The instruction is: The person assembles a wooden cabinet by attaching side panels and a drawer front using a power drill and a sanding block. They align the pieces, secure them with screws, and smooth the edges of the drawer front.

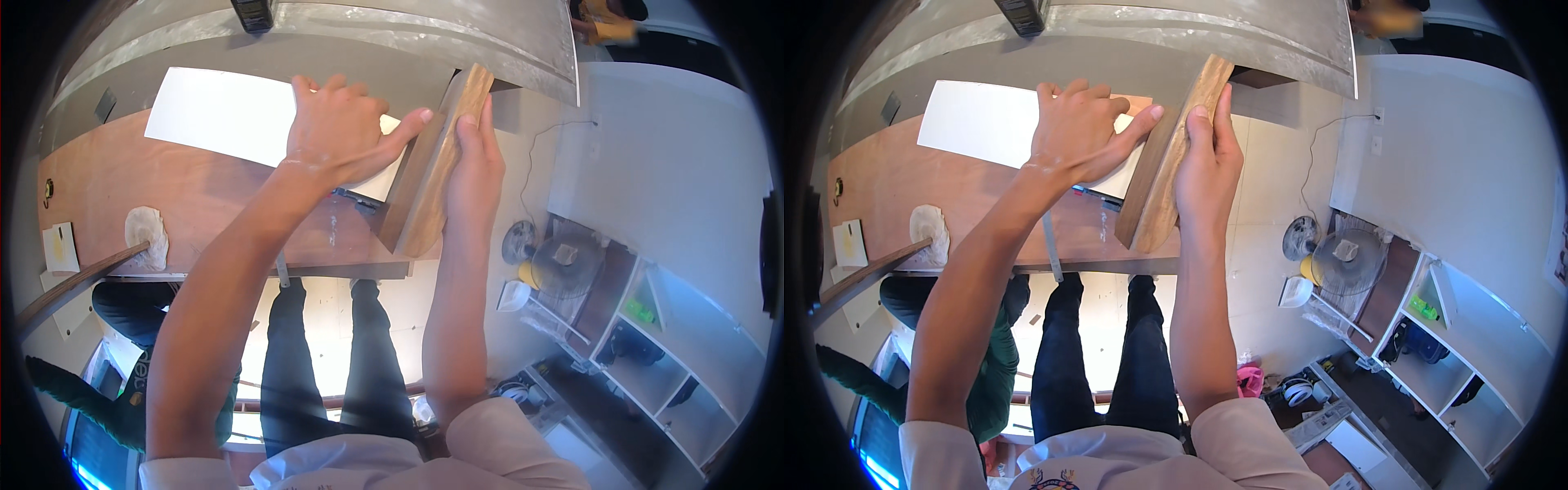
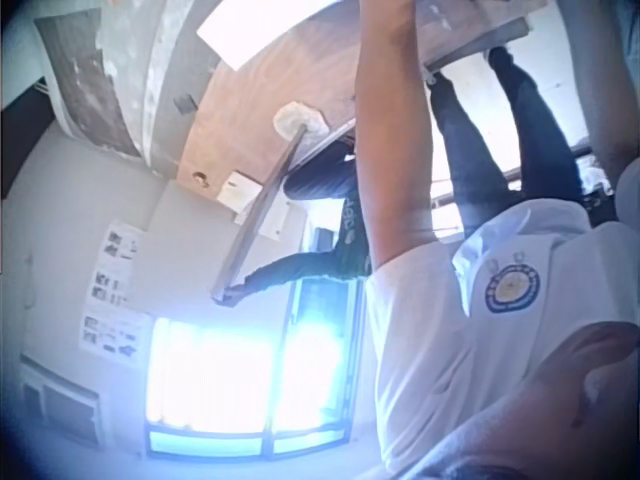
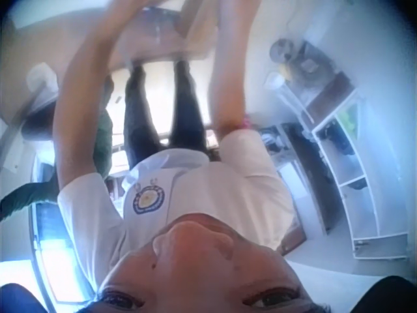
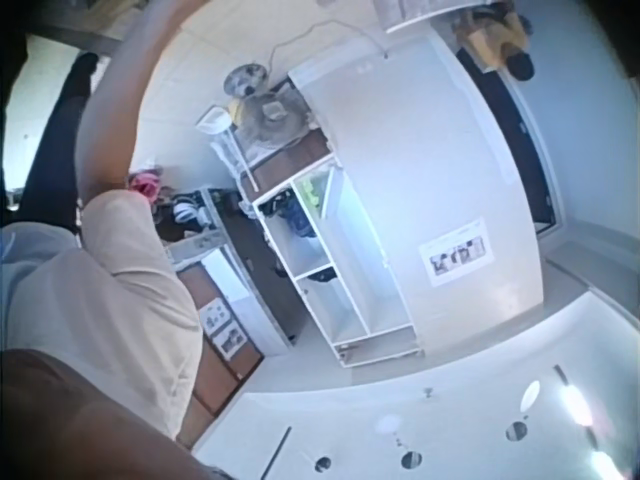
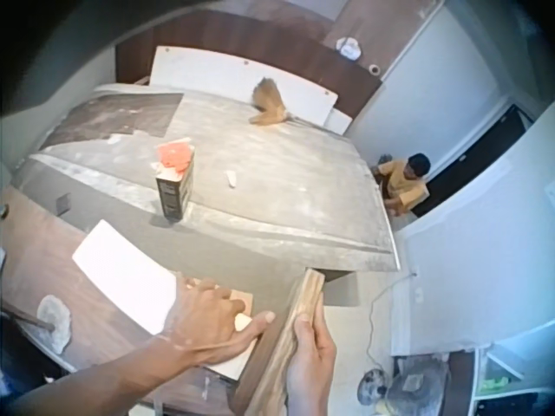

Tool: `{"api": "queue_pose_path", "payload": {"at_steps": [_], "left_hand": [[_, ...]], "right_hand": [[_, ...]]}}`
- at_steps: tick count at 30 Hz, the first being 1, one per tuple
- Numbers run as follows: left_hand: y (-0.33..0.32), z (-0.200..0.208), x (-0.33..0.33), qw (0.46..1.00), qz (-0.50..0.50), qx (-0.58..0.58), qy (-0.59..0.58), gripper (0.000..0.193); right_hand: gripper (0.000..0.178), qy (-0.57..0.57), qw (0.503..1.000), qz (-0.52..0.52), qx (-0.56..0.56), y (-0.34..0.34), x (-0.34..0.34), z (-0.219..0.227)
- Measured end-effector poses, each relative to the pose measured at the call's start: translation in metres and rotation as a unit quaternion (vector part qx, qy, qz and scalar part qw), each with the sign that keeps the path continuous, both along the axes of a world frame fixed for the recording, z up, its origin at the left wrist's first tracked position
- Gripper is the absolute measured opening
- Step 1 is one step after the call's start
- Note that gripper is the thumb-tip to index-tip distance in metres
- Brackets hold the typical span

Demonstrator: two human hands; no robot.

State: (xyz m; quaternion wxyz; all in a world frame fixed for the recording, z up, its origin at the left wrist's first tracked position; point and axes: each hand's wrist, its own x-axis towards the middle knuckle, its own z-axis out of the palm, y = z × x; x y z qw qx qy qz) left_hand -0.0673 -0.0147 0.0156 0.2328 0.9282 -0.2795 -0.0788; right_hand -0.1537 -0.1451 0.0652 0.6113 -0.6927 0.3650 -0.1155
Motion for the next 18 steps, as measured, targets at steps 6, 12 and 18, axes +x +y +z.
{"api": "queue_pose_path", "payload": {"at_steps": [6,12,18], "left_hand": [[0.001,0.002,0.001,1.000,-0.009,0.018,0.004,0.081],[0.002,0.010,0.004,0.999,-0.029,0.024,0.021,0.073],[-0.006,0.023,-0.005,0.989,-0.053,-0.136,0.022,0.049]], "right_hand": [[0.066,-0.069,0.997,0.027,0.019,-0.036,0.039,-0.025],[0.065,-0.082,0.993,0.016,0.089,-0.104,0.031,-0.043],[0.063,-0.046,0.987,-0.014,0.151,-0.128,-0.129,-0.094]]}}
